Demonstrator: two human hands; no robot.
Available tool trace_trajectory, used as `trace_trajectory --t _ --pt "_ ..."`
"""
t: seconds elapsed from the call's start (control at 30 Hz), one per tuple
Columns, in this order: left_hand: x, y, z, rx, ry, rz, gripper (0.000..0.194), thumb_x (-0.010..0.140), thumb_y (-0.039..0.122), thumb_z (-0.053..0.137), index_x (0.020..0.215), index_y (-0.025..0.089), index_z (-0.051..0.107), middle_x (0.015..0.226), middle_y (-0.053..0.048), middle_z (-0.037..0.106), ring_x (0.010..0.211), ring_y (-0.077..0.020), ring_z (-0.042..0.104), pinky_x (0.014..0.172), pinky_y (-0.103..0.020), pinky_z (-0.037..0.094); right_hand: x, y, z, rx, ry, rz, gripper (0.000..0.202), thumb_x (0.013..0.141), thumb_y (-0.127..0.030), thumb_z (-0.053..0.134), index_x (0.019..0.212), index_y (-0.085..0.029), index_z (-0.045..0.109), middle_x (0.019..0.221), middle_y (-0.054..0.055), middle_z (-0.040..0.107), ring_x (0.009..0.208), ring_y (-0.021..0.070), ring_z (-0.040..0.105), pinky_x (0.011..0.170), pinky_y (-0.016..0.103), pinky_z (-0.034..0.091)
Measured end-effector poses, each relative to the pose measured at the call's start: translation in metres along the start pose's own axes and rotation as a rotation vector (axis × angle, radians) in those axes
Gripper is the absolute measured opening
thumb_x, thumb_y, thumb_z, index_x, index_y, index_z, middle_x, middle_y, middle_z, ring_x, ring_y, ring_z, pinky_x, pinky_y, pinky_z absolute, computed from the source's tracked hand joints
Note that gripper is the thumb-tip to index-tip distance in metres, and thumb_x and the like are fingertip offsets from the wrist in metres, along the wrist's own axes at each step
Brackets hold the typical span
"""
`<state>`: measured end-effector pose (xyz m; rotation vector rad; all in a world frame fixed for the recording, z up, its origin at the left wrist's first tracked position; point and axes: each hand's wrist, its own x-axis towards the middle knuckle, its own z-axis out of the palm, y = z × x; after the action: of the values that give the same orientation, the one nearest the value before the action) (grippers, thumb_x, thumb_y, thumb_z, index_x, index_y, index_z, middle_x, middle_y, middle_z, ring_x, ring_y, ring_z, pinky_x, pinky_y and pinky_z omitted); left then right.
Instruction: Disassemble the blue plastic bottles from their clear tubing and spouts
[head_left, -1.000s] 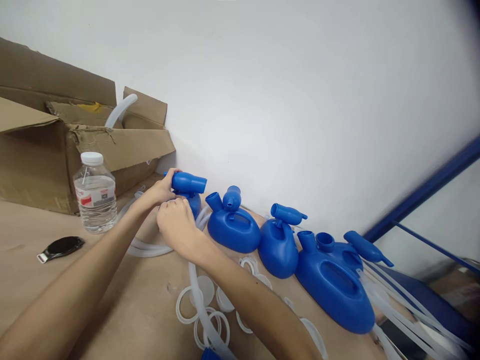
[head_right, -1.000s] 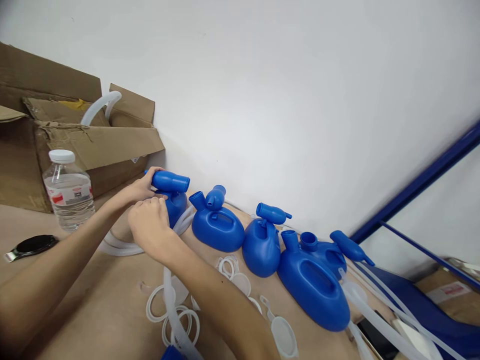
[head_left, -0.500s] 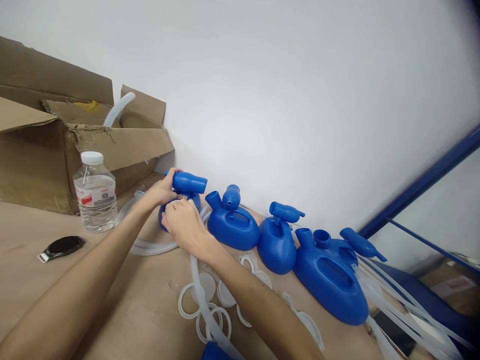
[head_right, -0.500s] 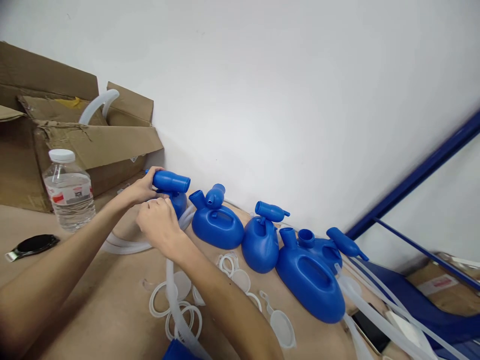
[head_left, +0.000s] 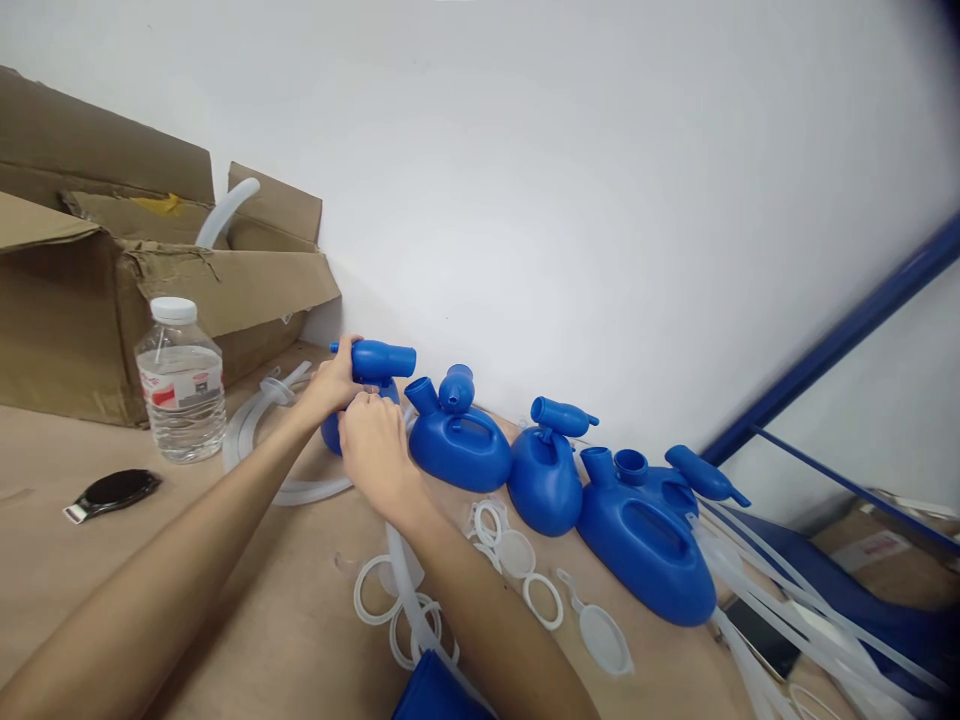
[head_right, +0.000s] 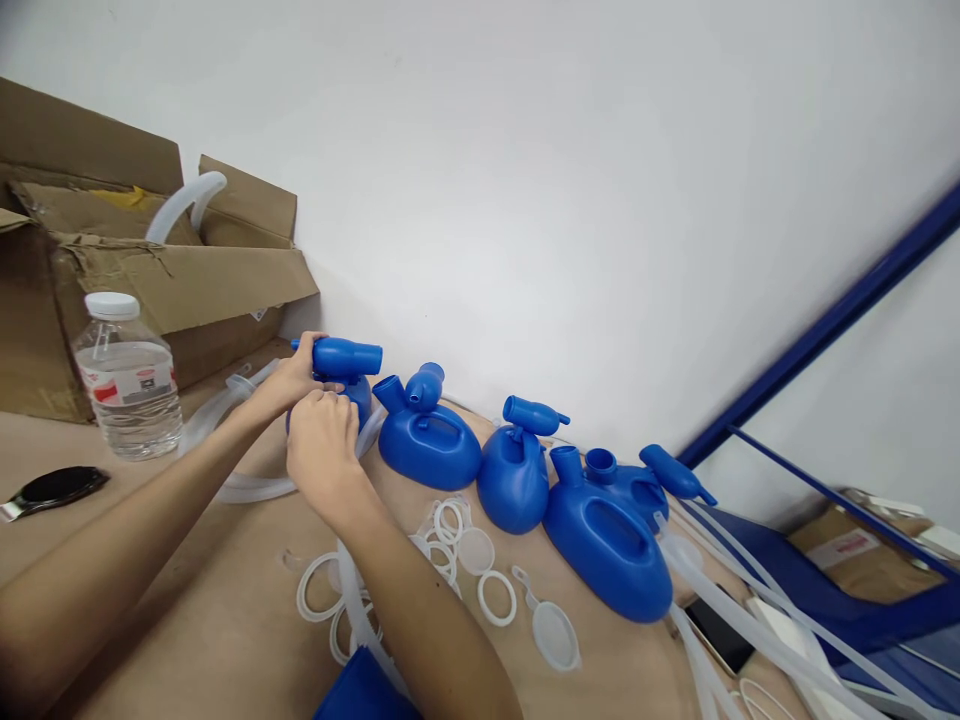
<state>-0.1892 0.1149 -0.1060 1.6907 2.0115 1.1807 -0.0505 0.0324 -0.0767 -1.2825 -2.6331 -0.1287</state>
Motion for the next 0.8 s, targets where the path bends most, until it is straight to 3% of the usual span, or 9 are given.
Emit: trace_trajectory --t 0.2,0.33,0.57,0.8 --pt "-0.003 0.001 0.001 0.015 0.018 0.029 0.103 0.069 0.048 0.070 0.159 0.023 0.027 0.100 -0.013 0.063 0.095 -0.0339 0.065 0.088 -0.041 0.049 -0.002 0.002 -0.004 -0.087 -0.083 -0.064 0.035 0.102 -0.014 0.043 0.127 0.003 0.060 0.131 0.023 0.057 0.123 0.0350 0.053 0.104 0.044 0.041" --pt "-0.004 0.003 0.001 0.032 0.014 0.019 0.106 0.068 0.050 0.074 0.160 0.022 0.027 0.100 -0.013 0.064 0.098 -0.0363 0.065 0.091 -0.043 0.049 0.002 0.012 0.002 -0.062 -0.023 -0.094 0.035 0.104 -0.015 0.039 0.126 0.002 0.060 0.126 0.021 0.061 0.119 0.0334 0.055 0.101 0.044 0.044" --pt "-0.009 0.009 0.005 0.078 0.037 0.001 0.093 0.081 0.050 0.067 0.159 0.021 0.026 0.112 -0.017 0.065 0.108 -0.0396 0.065 0.093 -0.044 0.048 0.003 0.015 0.007 -0.021 0.033 -0.009 0.039 0.105 -0.021 0.043 0.132 0.003 0.058 0.128 0.023 0.061 0.122 0.0335 0.057 0.101 0.042 0.046" --pt "-0.017 0.015 0.014 0.165 0.127 0.026 0.085 0.087 0.043 0.062 0.159 0.016 0.026 0.114 -0.020 0.066 0.111 -0.0432 0.064 0.092 -0.047 0.048 0.008 0.031 0.001 0.108 0.010 0.027 0.036 0.107 -0.018 0.039 0.124 0.001 0.063 0.128 0.021 0.064 0.125 0.0319 0.059 0.107 0.040 0.041"
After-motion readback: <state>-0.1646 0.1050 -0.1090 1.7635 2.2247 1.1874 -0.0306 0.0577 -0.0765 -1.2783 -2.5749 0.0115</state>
